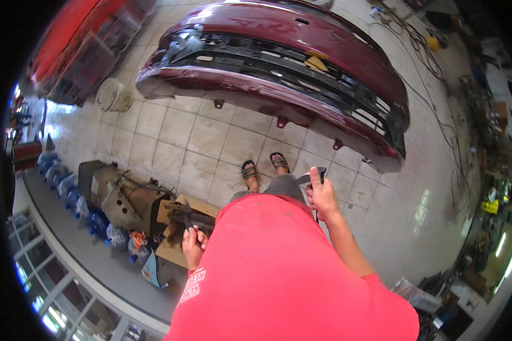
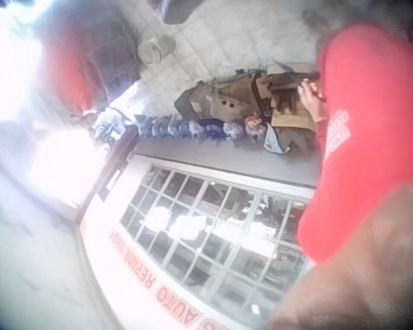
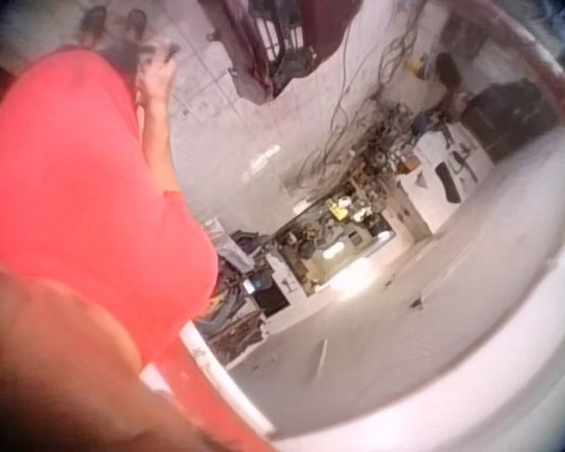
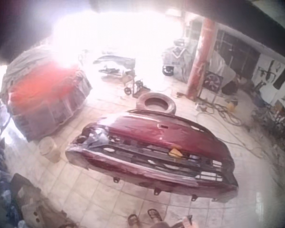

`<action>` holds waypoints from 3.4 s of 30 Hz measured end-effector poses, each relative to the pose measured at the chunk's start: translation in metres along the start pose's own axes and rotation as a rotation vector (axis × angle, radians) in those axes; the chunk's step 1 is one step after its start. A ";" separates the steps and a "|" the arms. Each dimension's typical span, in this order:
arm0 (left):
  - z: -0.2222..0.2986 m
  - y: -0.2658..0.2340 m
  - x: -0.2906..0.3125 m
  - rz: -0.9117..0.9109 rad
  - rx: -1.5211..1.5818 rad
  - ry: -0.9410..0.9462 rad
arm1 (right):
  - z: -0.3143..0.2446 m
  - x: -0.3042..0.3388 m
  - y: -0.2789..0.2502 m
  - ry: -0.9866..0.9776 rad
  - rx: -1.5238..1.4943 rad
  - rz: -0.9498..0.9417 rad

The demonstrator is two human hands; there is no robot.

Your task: The person cleans a maroon car bumper using a sponge and water. They repeatedly dip the sponge into a bucket and wipe the bumper surface, covering multiple areas.

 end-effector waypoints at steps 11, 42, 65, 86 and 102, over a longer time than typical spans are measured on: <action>0.035 0.140 -0.045 -0.267 -0.204 -0.186 | 0.016 0.015 -0.025 0.032 -0.547 -0.111; -0.085 0.312 0.016 -0.969 -0.604 -0.320 | 0.036 0.023 -0.166 -0.940 0.434 -0.323; -0.100 0.297 0.020 -0.736 -0.408 -0.742 | 0.026 0.021 -0.130 -1.130 0.775 -0.620; -0.016 0.142 -0.106 -0.592 -0.907 -0.081 | 0.073 -0.059 0.086 -0.585 0.671 -0.901; 0.189 -0.063 -0.121 -0.387 -1.091 0.244 | 0.018 -0.063 0.233 0.002 0.327 -0.908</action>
Point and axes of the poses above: each hand's wrist, its own x-axis away from the middle knuckle, its own y-axis out of the palm, z = x × y, the point moved 2 cm from there along -x, towards the middle knuckle, and after that the axes turned 5 degrees about -y, right-handed, at the moved point
